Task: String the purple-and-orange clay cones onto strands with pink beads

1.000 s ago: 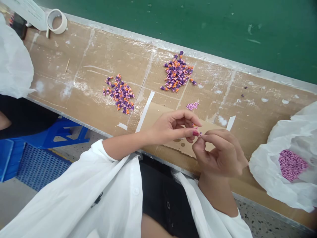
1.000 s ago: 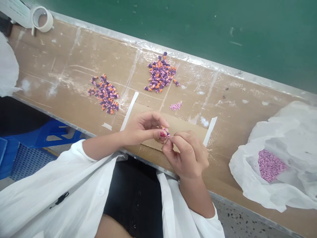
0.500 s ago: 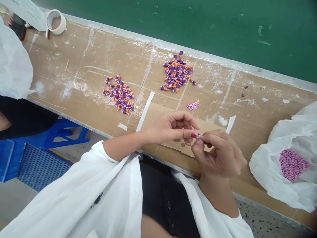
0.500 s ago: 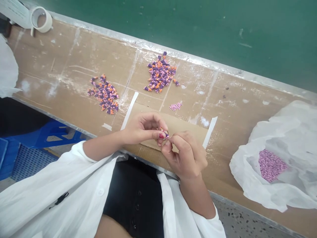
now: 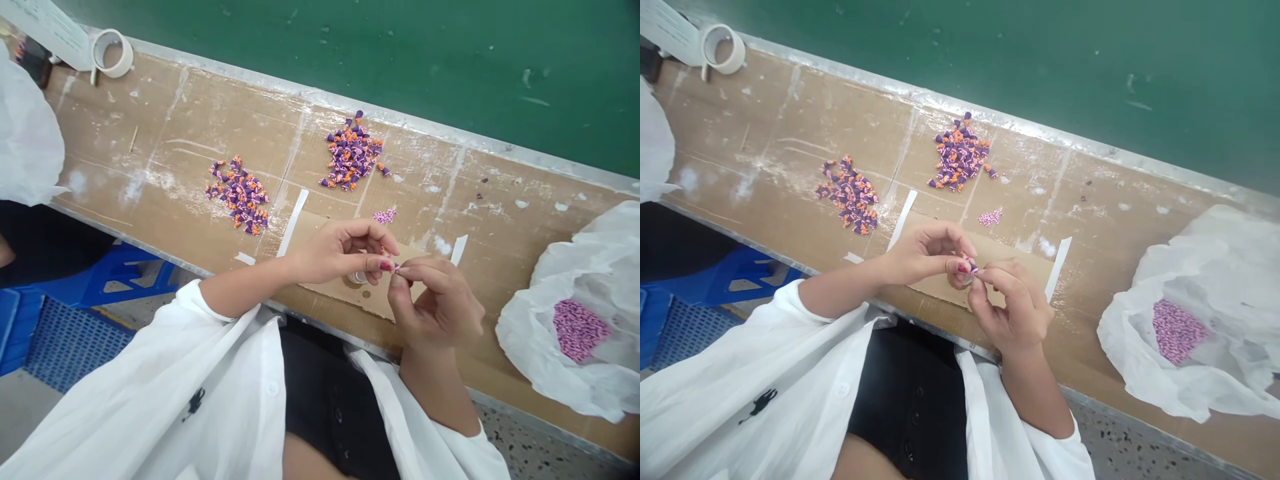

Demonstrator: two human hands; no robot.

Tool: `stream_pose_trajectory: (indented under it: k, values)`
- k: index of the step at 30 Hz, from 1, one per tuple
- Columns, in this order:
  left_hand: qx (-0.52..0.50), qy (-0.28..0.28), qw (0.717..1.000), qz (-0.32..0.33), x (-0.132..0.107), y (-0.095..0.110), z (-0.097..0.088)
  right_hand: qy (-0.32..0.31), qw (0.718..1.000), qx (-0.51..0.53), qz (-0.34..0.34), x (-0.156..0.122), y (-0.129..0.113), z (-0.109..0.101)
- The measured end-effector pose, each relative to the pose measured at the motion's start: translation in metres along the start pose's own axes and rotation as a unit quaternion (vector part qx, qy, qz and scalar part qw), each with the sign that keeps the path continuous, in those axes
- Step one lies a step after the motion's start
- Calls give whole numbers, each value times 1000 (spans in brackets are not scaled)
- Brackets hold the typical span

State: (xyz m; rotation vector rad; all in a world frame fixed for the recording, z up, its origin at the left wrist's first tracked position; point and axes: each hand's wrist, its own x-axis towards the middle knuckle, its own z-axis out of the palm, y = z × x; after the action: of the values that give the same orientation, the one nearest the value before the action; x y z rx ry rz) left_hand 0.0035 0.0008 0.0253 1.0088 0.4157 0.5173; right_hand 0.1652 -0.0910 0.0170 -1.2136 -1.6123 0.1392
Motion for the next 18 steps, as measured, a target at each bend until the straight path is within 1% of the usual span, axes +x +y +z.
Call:
stream_pose_trajectory:
  k: [2, 3, 4, 5, 6, 7, 8, 10, 11, 12, 14, 15, 16, 18]
  values:
    - [48, 17, 998, 37, 7, 1, -10, 25, 1000, -7, 8, -1, 3, 0]
    - [96, 40, 993, 62, 12, 1, -17, 42, 999, -14, 17, -2, 4, -1]
    - [156, 72, 981, 87, 20, 1, -27, 60, 998, -20, 27, -2, 5, -1]
    - [235, 117, 958, 113, 29, 1, -38, 74, 996, -23, 36, -2, 6, -1]
    - [321, 158, 925, 129, 40, 2, -50, 81, 996, -25, 42, -2, 7, -1]
    - [391, 193, 891, 128, 51, 3, -62, 81, 995, -28, 42, -3, 8, 0]
    - [443, 214, 864, 113, 61, 4, -73, 78, 996, -32, 38, -3, 9, 0]
    - [512, 224, 827, 69, 77, 11, -89, 63, 997, -46, 24, -3, 11, 1]
    - [542, 229, 807, 52, 82, 16, -94, 54, 997, -57, 18, -3, 12, 1]
    - [573, 239, 783, 36, 82, 23, -97, 47, 997, -66, 15, -3, 13, 1]
    - [634, 262, 728, 8, 74, 41, -99, 39, 996, -80, 11, -3, 15, 1]
    - [662, 271, 699, -9, 65, 52, -100, 38, 996, -83, 11, -2, 16, 1]
    - [686, 267, 676, -30, 54, 62, -100, 39, 996, -84, 12, -2, 18, 0]
    - [729, 242, 634, -89, 28, 79, -103, 41, 996, -81, 17, -2, 19, -1]
